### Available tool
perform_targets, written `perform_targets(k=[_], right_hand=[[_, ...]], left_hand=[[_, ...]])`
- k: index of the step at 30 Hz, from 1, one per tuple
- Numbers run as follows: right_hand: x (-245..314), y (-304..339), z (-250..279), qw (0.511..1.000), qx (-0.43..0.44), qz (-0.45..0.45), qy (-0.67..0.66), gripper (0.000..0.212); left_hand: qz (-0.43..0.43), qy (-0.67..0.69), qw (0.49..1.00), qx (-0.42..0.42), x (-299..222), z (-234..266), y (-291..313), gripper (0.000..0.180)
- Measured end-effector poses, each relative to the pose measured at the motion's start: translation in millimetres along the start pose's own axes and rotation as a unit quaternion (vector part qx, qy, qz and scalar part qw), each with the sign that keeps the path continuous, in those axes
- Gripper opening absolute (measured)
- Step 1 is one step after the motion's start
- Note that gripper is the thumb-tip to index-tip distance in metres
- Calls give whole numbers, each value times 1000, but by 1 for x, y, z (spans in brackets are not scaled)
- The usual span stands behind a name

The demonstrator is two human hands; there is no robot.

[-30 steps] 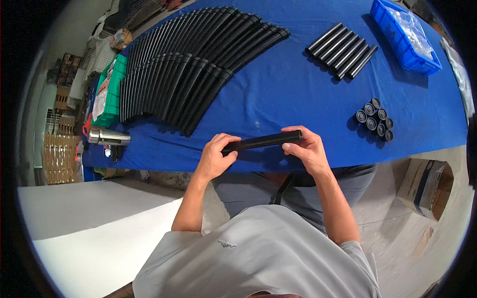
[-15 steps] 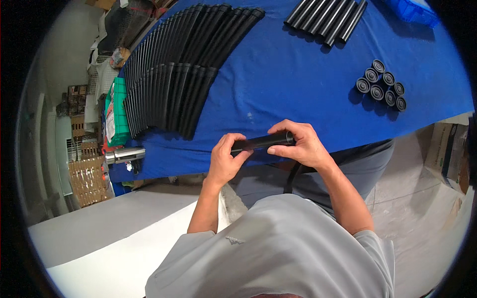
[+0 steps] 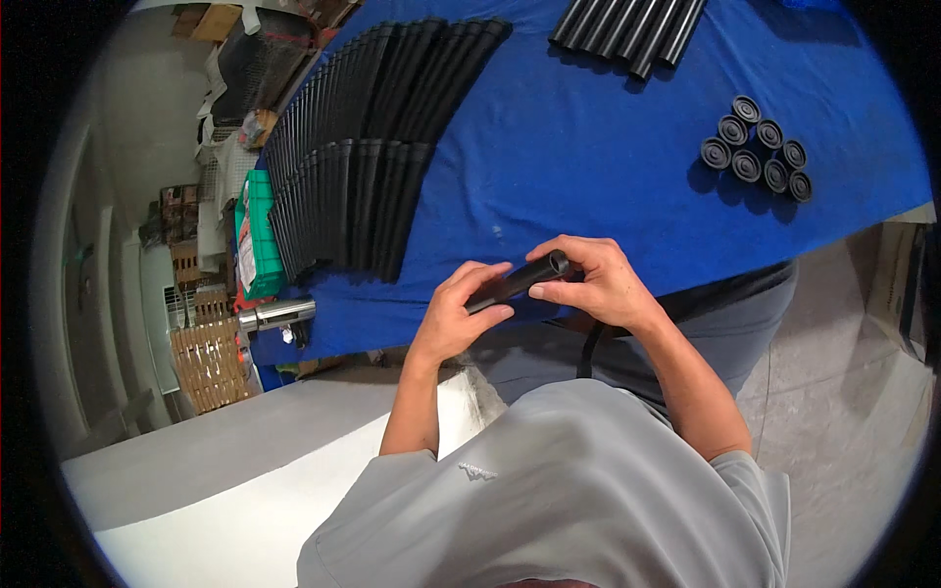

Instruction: Manually attaching plastic end caps to black tubes at a workstation.

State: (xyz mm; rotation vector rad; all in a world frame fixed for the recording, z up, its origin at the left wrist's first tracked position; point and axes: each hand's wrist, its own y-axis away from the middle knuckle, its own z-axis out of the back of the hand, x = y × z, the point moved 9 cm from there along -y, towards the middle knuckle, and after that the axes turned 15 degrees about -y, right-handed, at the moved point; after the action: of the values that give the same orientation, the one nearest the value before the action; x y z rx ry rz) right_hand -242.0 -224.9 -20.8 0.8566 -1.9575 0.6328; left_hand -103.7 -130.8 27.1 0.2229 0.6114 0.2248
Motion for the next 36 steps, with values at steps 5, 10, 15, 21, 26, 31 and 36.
perform_targets(k=[5, 10, 15, 21, 26, 31, 36], right_hand=[[21, -2, -13, 991, 27, 113, 73, 54], [24, 0, -18, 992, 56, 83, 82, 57], [14, 0, -11, 993, 40, 41, 100, 33], [17, -1, -13, 991, 18, 47, 122, 27], [9, -1, -7, 991, 4, 0, 132, 34], [4, 1, -11, 998, 36, -54, -6, 39], [-2, 1, -10, 997, 65, -42, -1, 44]], left_hand=[[8, 105, 994, -39, 18, -7, 6, 40], [-8, 576, 808, -124, 9, -5, 14, 35], [208, 499, 841, 28, 47, -60, 27, 26], [10, -45, 967, -249, 7, 8, 38, 36], [-68, -215, 950, -215, -3, 9, 16, 49], [39, -31, 993, -110, 23, 9, 12, 38], [55, 29, 998, -4, 27, 0, 13, 33]])
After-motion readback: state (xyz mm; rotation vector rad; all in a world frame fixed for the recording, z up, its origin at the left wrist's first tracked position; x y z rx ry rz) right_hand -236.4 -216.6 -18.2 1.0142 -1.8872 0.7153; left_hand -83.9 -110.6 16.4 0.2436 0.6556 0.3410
